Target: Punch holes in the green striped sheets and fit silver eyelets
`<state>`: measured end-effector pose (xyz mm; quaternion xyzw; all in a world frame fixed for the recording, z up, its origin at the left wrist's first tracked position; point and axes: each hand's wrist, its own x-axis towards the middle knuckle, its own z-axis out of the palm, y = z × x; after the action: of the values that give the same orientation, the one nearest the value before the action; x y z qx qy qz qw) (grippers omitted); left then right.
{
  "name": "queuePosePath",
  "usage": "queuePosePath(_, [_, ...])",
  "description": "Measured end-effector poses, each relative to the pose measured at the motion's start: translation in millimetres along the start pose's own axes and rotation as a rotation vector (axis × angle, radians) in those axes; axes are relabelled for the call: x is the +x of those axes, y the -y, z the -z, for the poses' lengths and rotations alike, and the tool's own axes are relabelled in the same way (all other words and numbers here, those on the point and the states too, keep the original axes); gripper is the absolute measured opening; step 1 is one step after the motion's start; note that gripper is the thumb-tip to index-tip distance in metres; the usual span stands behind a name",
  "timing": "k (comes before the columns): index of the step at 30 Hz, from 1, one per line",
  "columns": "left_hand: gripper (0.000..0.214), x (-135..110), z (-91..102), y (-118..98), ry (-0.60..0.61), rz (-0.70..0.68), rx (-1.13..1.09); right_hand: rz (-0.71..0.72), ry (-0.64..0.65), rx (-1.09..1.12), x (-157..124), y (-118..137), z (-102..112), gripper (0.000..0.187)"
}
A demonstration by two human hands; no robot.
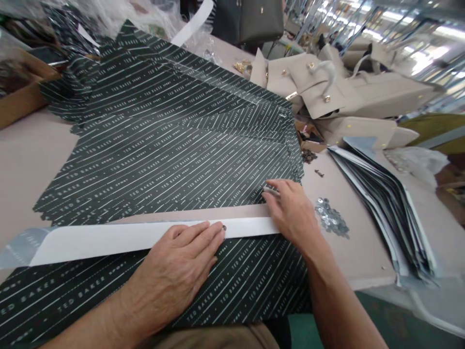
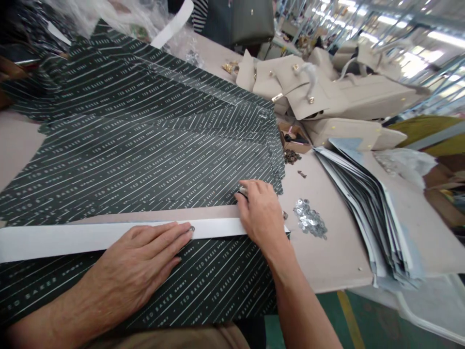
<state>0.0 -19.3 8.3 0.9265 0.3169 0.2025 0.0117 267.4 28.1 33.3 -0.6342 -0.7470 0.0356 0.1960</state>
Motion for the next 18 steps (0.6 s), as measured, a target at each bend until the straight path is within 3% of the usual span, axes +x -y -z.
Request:
queuePosePath(4, [0.033,3,0.4,-2,0.007,0.012,0.027,-0.058,0.014,-0.112,-8,-50,-4,0.035])
queuePosePath(6, [0.033,5,2.9,-5,0.039,0.016,0.054,-0.073,0.014,-0.047,-11,-56,-3,0.032])
queuePosePath(8, [0.031,7,5.2,-6,0.082,0.021,0.080,-0.162,-0.086,0.068,-14,-50,2,0.026])
queuePosePath(10, [0.030,7,6.5,-7,0.104,0.025,0.088,-0.285,-0.311,0.295,-15,-35,11,0.025])
queuePosePath(13, [0.029,7,6.4,-5,0.075,0.014,0.069,-0.384,-0.588,0.879,-17,-4,19,0.026])
queuePosePath(15, [0.028,6,5.5,-2,0.036,0.007,0.038,-0.438,-0.556,1.247,-19,16,16,0.016])
queuePosePath(18, [0.027,4,3.7,1,0.036,0.010,-0.016,-0.546,-0.413,1.588,-21,40,-1,0.005])
